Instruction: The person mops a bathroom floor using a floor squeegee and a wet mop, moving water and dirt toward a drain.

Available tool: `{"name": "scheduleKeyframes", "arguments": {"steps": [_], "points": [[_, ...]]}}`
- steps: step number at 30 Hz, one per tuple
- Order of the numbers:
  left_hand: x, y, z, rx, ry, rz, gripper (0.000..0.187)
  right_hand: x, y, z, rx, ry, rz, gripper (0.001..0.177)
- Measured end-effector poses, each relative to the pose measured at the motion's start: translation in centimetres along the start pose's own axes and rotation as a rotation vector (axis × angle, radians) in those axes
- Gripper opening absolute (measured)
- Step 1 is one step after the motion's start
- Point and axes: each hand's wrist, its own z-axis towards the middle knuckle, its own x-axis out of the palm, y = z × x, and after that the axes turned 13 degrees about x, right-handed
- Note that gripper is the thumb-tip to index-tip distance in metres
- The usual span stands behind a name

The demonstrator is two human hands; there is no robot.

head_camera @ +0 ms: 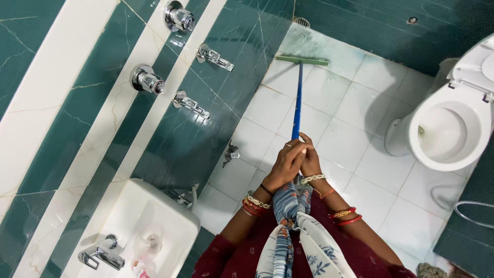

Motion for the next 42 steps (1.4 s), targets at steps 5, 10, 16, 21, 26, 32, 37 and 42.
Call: {"name": "scheduleKeyframes", "arguments": {"steps": [5,10,16,21,26,32,37,42], "points": [[3.3,2.7,-2.2,-0.034,0.176,-0.049,0.036,-3.0,-8.5,3.4,0.44,0.0,0.924,0.037],[4.5,1.5,-6.0,0.036,0.215,-0.094,0.043,-3.4,-11.4,3.9,0.365,0.003,0.488,0.018],[1.5,-2.8,-7.9,-0.001,0.309,-0.211,0.034,-7.6,-10.5,-8.3,0.382,-0.156,0.53,0.017],[-2.6,-1.5,-10.1,-0.167,0.258,-0.379,0.026,-11.6,-12.0,-29.3,0.524,-0.315,0.452,0.034],[-4.2,1.4,-13.1,-0.293,0.118,-0.499,0.025,-16.7,-19.8,-45.0,0.887,-0.508,0.283,0.05],[-3.5,2.9,-12.7,-0.421,0.165,-0.48,0.024,-18.5,-21.6,-47.4,1.0,-0.797,-0.347,0.05],[-2.4,4.1,-9.3,-0.397,0.157,-0.52,0.024,-21.9,-18.9,-40.5,0.973,-0.692,-0.214,0.049],[-1.9,5.8,-5.2,-0.399,0.087,-0.495,0.023,-20.4,-16.1,-26.3,0.762,-0.649,-0.221,0.047]]}}
